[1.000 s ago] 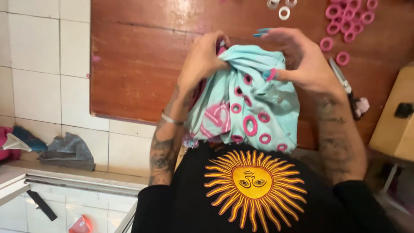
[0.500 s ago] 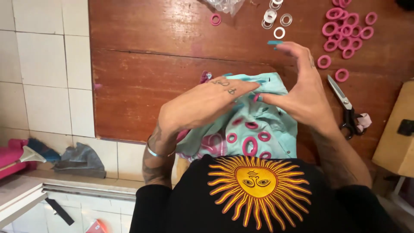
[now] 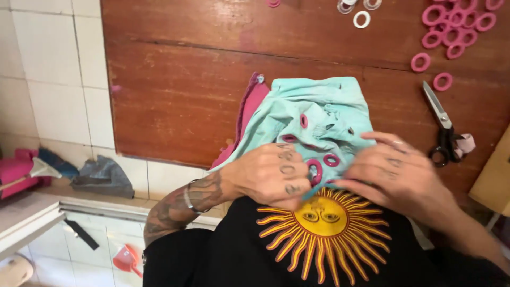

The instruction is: Cutting holes in a garment and attaching plastic grommets by hand

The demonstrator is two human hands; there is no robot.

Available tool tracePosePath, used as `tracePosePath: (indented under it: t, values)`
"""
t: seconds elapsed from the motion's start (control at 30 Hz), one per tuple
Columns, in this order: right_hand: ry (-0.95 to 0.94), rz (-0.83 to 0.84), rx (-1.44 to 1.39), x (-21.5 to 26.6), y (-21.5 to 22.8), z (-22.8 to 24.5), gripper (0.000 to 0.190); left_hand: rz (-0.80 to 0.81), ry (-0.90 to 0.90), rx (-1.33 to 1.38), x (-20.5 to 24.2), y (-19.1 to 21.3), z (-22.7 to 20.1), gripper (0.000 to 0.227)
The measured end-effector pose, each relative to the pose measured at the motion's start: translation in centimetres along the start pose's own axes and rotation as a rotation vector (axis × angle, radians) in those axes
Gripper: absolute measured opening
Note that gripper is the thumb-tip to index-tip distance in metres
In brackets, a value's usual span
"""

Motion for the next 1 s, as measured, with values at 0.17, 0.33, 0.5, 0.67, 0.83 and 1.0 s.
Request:
tracePosePath:
  t: [0.17,0.33,0.5,0.67,0.83,1.0]
  values:
    - [-0.368,-0.16,-0.066,2.1,1.0,-2.9,0.006,-0.182,0.342,0.325,3.0,-1.5,2.6,0.039]
    - [-0.435,0.026,-0.447,2.2,-5.2,-4.8,0.04,-0.256,0.356,0.419,1.0,-2.1,3.2,0.04]
    - [-0.173,0.014,-0.655,3.3,-10.0,-4.6,0.044,-0.331,0.275,0.565,1.0,-3.3,2.2,0.032]
    - [-0.294,-0.35,-0.665,1.8,-7.1,-4.9,0.043,-0.392,0.486,1.019,1.6,-4.1,3.2,0.028]
    - [-0.481,-0.322,-0.584,3.3,-8.8,-6.7,0.056,-0.417,0.537,0.8,1.4,-5.2,4.1,0.027]
    - [-0.651,-0.357,-0.628,4.2,-9.3,-8.0,0.033,-0.23,0.649,0.562,2.6,-6.4,5.2,0.078]
Point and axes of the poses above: each hand's wrist, its own x-axis away from the middle knuckle, its own y-axis out of the back of the hand, z = x × y, the point moved 7 cm from there along -x, towards the middle knuckle, and after that the axes turned 2 degrees about -z, right-handed, at the moved point
